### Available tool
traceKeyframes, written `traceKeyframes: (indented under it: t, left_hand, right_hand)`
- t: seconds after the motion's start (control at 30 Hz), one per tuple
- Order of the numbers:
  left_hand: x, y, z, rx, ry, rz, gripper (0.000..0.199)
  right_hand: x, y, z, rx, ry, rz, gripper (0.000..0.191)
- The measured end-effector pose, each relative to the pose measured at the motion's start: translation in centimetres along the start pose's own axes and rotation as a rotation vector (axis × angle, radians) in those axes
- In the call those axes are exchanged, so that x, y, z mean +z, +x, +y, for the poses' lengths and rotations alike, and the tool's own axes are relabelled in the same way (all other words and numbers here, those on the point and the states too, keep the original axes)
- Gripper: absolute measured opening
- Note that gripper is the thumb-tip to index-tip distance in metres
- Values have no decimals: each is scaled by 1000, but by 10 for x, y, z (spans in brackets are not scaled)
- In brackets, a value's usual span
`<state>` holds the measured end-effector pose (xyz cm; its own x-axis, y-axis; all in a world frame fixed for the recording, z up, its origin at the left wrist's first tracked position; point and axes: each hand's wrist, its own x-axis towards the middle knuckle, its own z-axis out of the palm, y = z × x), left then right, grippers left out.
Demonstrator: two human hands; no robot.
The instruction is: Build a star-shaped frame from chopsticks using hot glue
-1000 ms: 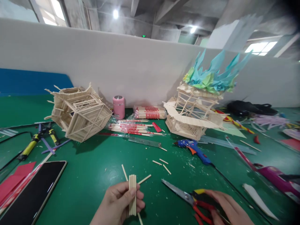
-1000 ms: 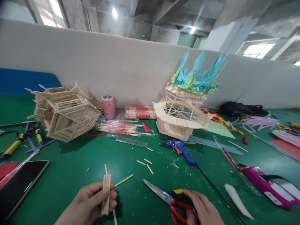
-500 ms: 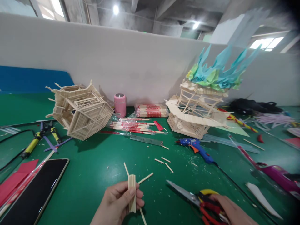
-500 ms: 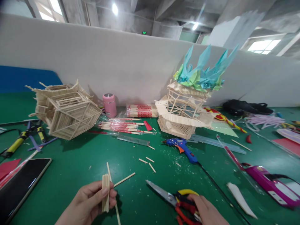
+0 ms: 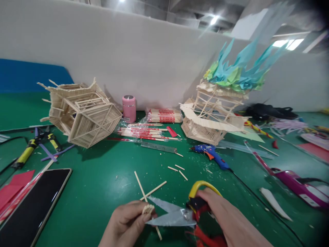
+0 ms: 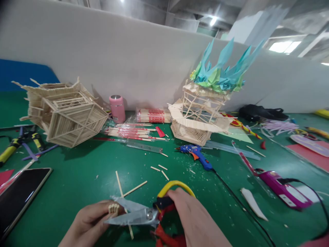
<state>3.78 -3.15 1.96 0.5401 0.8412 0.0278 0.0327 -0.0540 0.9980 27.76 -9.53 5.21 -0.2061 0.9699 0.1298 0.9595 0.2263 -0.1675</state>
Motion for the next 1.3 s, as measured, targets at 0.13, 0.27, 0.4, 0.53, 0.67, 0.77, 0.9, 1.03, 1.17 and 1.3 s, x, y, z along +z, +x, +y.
traceKeyframes:
  t: [0.13,0.27,0.4,0.53,0.67,0.77,0.9,1.03,1.17,1.3]
  left_hand:
    - [-1,-1,-1,108,87,-11,26]
    - [0,1,0,228,106,3,18]
    - [0,3,5,273,116,19,17]
    - [0,3,8,309,151,6,23]
    - [-1,3,5,302,189,-4,24]
    - [-1,3,5,315,215,-11,24]
    - [-1,2,5,333,257,-11,27]
    - [-1,-1,3,311,294,-58,29]
    - [-2,-5,0,249,291,-100,25]
    - [-2,-7,2,247,292,-88,25]
  right_hand:
    - [-5,12,-5,-46,-5,-53,56]
    - [-8,17,-7,-19,57,-151,61]
    - [-12,21,-12,16,108,-220,59]
    - [-14,26,-15,9,139,-249,63]
    - [-15,26,-14,34,173,-294,63]
    - [-19,27,-16,77,235,-354,56]
    - [-26,32,-20,128,287,-437,36]
    - [-26,35,-21,147,269,-446,30]
    - [-21,33,-19,122,281,-469,33]
    - [-18,33,-17,87,237,-480,30]
